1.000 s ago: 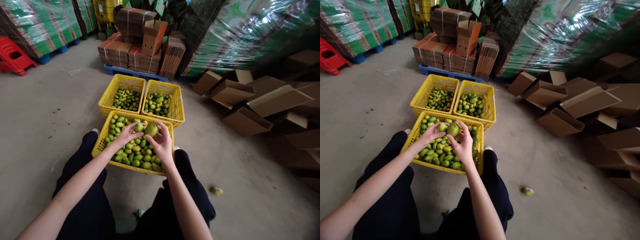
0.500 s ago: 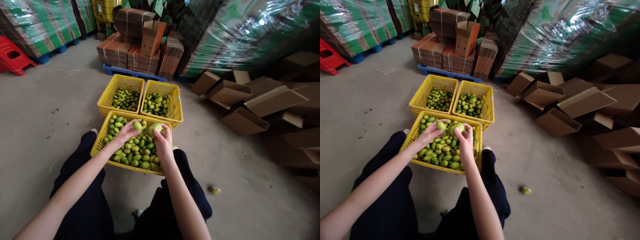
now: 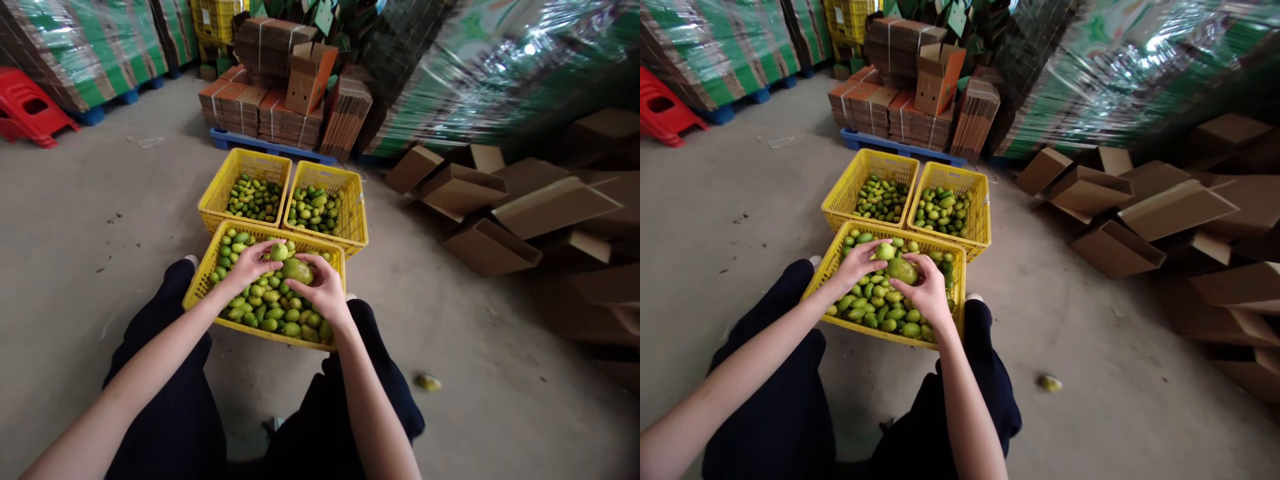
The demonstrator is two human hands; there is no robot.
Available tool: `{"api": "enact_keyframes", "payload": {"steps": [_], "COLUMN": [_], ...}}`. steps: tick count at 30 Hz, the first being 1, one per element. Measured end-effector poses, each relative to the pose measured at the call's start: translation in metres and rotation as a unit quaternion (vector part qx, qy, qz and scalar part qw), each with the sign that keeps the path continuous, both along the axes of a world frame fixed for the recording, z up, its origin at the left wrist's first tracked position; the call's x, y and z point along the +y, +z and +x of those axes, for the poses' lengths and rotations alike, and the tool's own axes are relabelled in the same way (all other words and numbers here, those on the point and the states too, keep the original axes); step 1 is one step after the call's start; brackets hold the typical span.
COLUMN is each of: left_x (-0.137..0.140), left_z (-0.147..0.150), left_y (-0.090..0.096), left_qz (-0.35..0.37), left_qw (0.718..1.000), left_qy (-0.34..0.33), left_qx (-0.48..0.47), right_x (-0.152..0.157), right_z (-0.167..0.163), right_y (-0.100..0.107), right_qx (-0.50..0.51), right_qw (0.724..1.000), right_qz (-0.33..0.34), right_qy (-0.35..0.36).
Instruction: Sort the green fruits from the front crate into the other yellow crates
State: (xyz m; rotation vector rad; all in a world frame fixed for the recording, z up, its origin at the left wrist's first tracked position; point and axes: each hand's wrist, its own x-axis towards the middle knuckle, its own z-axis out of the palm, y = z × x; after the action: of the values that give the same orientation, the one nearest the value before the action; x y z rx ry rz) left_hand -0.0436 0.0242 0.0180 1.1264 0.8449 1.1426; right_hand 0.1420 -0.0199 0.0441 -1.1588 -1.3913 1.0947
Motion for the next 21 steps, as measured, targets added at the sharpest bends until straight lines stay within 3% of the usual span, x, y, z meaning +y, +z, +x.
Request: {"api": "enact_keyframes", "payload": {"steps": [3,9,16,21], "left_x": [-0.001,-0.012,-0.020,-0.016], "left_z": [0.001,0.006,0.003,0.006], "left_y": [-0.001,-0.001,-0.012,-0.016], "left_qz": [0.009,0.065,0.158,0.199], "left_qw": [1.000,0.991,0.972,0.960], "left_qy": [-0.001,0.064,0.134,0.158], "left_qx": [0.004,0.103,0.111,0.117], "right_x": [-0.002,0.003,0.003,0.000], "right_z": [0.001,-0.003,-0.017,-0.020], "right_y": [0.000,-0.006,-0.015,-0.016], "right_qx": [-0.041,-0.018,0.002,-0.034], "right_qw": [0.998,0.995,0.995,0.988], "right_qz": [0.051,0.045,0.064,0.129], "right_qy": [-0.022,-0.092,-0.075,-0.082]}}
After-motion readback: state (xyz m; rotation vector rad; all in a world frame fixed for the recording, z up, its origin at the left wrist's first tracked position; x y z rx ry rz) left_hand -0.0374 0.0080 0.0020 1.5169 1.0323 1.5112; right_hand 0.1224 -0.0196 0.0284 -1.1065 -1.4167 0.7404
